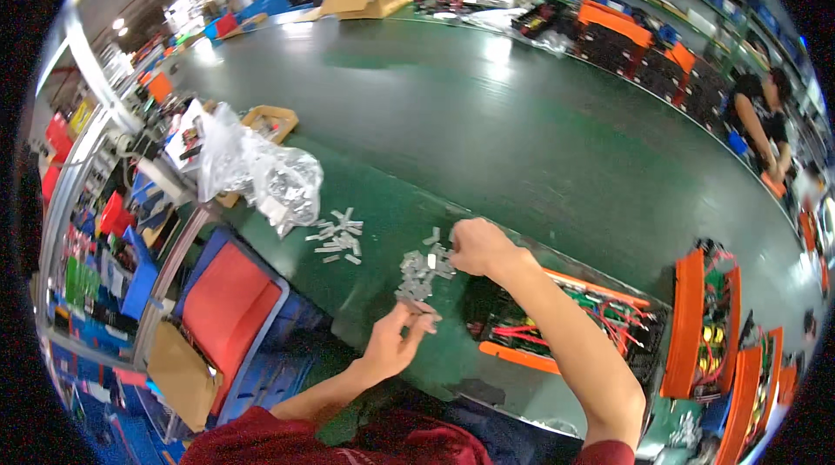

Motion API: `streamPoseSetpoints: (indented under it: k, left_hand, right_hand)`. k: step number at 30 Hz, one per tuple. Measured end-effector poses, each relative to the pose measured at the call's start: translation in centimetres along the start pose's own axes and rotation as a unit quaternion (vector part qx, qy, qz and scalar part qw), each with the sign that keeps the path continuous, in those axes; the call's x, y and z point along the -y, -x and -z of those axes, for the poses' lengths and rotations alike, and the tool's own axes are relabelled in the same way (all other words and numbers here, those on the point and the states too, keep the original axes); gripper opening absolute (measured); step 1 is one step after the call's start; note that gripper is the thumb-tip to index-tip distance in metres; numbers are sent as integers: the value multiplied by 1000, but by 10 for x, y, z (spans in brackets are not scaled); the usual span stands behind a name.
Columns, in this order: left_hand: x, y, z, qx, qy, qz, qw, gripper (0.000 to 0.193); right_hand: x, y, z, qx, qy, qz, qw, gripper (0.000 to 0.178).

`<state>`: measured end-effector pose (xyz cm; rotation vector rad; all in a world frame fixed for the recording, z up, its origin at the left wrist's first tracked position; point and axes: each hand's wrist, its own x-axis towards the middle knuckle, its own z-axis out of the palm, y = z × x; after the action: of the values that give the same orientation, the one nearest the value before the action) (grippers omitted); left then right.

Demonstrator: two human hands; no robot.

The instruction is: Assembling internal components of an electronic device and securing them with screws using an electric screwdriver.

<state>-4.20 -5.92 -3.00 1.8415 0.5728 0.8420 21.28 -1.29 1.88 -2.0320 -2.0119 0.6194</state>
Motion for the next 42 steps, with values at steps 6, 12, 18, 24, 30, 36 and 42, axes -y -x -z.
streamPoseSetpoints:
  k: [6, 12, 18, 24, 30, 36, 42]
  left_hand:
    - [-5, -7, -3, 18, -11, 21, 1000, 14]
    - [-3, -7, -7, 6, 20, 67, 998, 16]
    - [-2, -8, -9, 11, 9, 55, 998, 22]
    - [-5, -9, -7, 11, 20, 40, 999, 24]
    - [-9, -9, -3, 2, 40, 53, 998, 25]
    - [-35, -20, 4, -18, 68, 33, 997, 24]
    - [-66, -46, -17, 97, 167, 13, 981, 16]
  right_hand:
    - [-6, -7, -10, -18, -57, -13, 998, 23]
    - [22, 9, 3, -40, -55, -36, 997, 23]
    - [21, 7, -2, -70, -69, -63, 993, 20]
    - [32, 0, -31, -107, 21, -31, 994, 15]
    - [45, 25, -32, -249, 170, 83, 950, 17]
    - [68, 156, -9, -327, -215, 29, 920, 14]
    - [63, 253, -9, -315, -351, -121, 873, 14]
